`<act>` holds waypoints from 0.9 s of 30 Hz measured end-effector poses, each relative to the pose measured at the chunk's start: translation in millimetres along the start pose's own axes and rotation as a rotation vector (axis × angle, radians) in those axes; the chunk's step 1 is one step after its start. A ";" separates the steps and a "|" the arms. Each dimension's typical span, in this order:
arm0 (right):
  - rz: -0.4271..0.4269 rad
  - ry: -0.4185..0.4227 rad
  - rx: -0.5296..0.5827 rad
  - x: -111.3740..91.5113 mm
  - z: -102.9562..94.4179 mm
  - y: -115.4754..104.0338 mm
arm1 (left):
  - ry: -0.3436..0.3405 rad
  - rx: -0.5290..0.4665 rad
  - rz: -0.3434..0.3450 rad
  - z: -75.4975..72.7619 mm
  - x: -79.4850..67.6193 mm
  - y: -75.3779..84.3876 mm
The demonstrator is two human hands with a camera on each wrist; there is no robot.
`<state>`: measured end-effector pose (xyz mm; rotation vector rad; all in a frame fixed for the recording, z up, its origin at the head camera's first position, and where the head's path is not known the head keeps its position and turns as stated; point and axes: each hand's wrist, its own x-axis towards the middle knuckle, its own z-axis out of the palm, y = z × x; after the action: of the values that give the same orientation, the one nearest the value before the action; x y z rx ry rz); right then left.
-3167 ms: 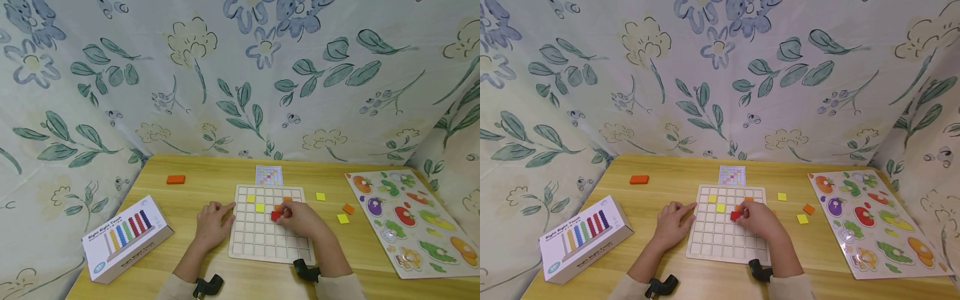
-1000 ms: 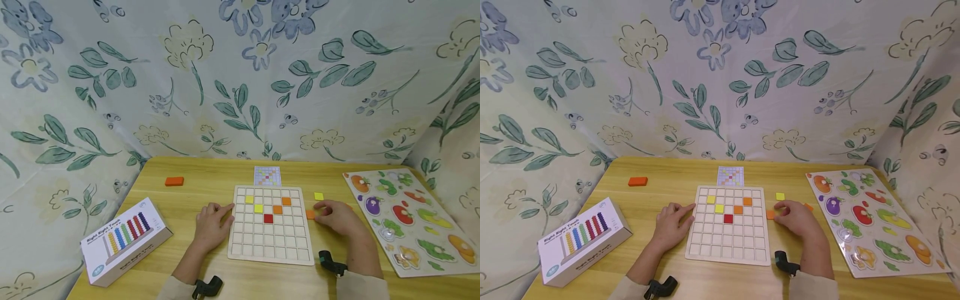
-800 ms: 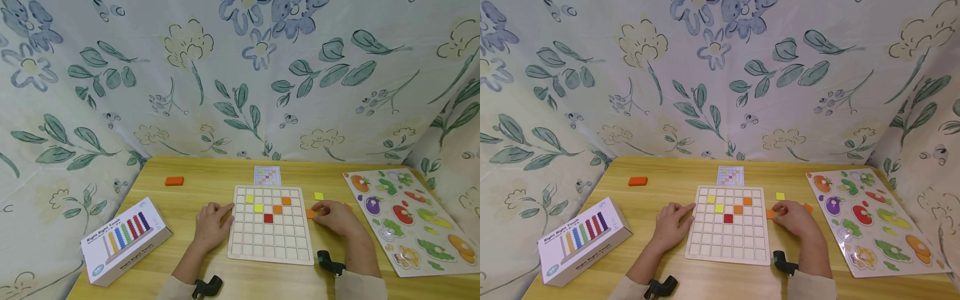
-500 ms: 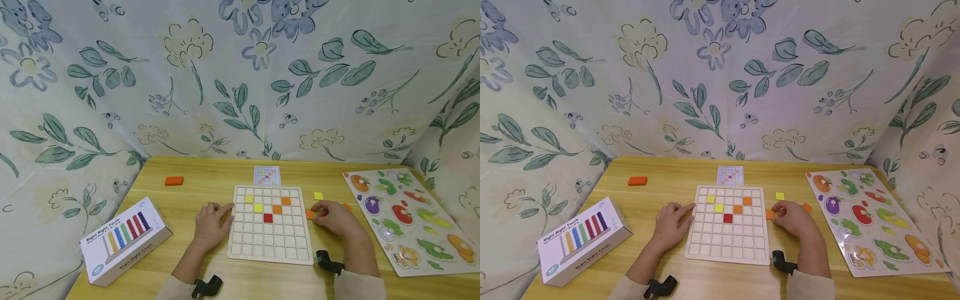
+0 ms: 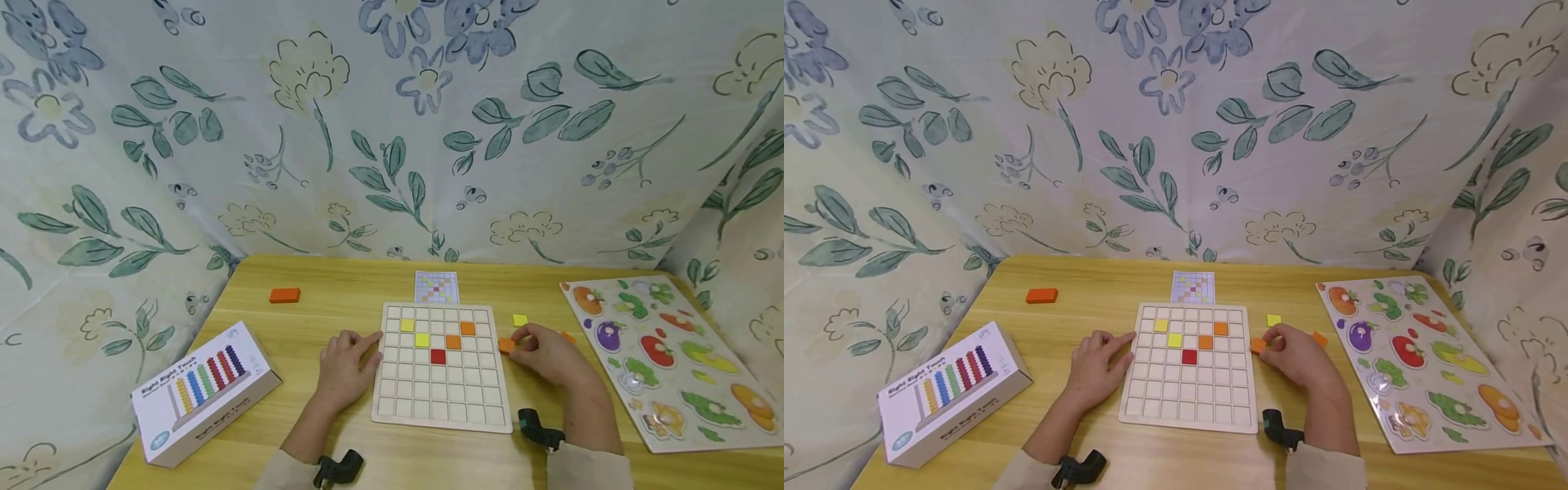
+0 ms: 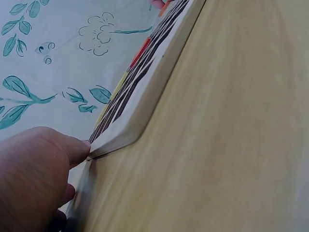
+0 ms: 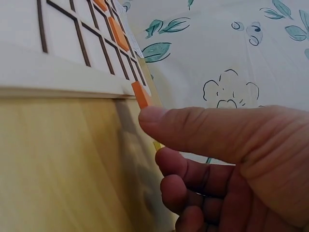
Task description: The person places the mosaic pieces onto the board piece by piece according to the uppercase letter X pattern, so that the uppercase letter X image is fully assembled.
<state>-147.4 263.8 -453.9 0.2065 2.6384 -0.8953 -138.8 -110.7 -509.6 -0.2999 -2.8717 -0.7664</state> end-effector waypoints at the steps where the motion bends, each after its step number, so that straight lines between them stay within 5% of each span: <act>1: -0.002 0.001 -0.003 -0.2 0.1 -0.9 | 0.000 0.002 -0.001 -0.3 -0.1 -0.1; 27: -0.072 -0.020 -0.011 -2.7 12.1 -27.0 | -0.006 0.004 0.004 1.6 0.6 -3.1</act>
<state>-148.1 234.9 -446.6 0.0996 2.6465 -0.9012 -140.3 -112.5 -512.3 -0.3074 -2.8767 -0.7608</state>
